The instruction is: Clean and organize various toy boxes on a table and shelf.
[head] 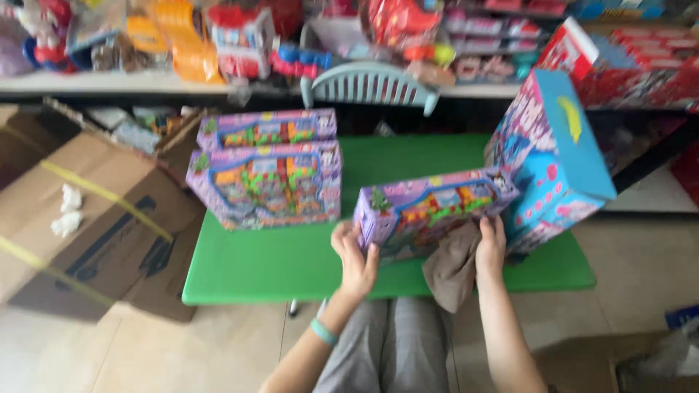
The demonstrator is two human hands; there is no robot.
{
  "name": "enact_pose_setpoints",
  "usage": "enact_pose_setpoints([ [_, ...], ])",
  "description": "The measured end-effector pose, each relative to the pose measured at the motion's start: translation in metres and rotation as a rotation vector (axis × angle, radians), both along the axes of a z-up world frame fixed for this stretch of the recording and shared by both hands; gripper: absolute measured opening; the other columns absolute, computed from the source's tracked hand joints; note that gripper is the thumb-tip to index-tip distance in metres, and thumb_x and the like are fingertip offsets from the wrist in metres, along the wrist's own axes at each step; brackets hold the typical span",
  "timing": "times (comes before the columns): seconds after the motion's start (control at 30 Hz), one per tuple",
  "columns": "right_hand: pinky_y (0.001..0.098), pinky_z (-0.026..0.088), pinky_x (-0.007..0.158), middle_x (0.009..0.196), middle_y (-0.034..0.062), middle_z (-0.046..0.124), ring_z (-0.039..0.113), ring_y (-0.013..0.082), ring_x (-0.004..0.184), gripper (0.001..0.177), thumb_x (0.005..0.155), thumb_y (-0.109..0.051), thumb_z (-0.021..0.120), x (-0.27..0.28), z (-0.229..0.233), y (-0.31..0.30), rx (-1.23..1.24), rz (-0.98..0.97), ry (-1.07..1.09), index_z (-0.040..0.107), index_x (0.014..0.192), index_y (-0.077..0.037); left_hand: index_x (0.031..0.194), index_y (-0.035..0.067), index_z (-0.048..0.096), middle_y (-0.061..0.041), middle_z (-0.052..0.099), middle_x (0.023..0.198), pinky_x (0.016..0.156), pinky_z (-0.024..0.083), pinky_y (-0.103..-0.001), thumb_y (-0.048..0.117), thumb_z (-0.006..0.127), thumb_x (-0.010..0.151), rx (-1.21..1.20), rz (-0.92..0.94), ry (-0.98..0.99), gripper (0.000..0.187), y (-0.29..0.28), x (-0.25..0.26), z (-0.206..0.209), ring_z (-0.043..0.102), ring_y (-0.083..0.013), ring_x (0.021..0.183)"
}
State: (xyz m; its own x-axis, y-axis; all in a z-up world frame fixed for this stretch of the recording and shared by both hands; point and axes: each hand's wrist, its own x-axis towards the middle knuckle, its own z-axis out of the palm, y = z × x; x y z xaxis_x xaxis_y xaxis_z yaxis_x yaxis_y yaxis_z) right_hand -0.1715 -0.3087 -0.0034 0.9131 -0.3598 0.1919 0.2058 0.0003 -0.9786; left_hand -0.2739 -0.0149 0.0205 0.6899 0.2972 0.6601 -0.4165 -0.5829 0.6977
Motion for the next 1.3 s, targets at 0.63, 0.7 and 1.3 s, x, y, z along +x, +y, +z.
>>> enact_pose_setpoints([
  [0.63, 0.0504, 0.039, 0.118, 0.155, 0.0214, 0.047, 0.048, 0.0388, 0.139, 0.022, 0.097, -0.026, 0.076, -0.079, 0.120, 0.214, -0.621, -0.047, -0.723, 0.074, 0.112, -0.010, 0.159, 0.006, 0.034, -0.025, 0.052, 0.136, 0.109, 0.045, -0.047, 0.024, 0.049, 0.104, -0.129, 0.003, -0.079, 0.060, 0.038, 0.010, 0.014, 0.056, -0.0406, 0.123],
  [0.7, 0.0624, 0.031, 0.108, 0.147, 0.0145, 0.051, 0.045, 0.0470, 0.127, 0.023, 0.083, -0.035, 0.077, -0.087, 0.122, 0.225, -1.038, -0.194, -0.849, 0.078, 0.103, -0.022, 0.160, 0.006, 0.034, -0.027, 0.054, 0.137, 0.107, 0.045, -0.048, 0.021, 0.050, 0.104, -0.115, 0.011, 0.001, 0.060, 0.041, 0.012, 0.022, 0.056, -0.0428, 0.121],
  [1.3, 0.0391, 0.049, 0.083, 0.110, 0.0028, 0.067, 0.060, 0.0325, 0.096, 0.021, 0.084, -0.015, 0.075, -0.086, 0.110, 0.167, -1.137, -0.019, -0.951, 0.073, 0.104, -0.017, 0.161, 0.008, 0.029, -0.023, 0.046, 0.158, 0.115, 0.043, -0.042, 0.024, 0.045, 0.109, -0.149, -0.269, 0.094, 0.057, 0.067, 0.018, 0.022, 0.051, -0.0400, 0.142],
])
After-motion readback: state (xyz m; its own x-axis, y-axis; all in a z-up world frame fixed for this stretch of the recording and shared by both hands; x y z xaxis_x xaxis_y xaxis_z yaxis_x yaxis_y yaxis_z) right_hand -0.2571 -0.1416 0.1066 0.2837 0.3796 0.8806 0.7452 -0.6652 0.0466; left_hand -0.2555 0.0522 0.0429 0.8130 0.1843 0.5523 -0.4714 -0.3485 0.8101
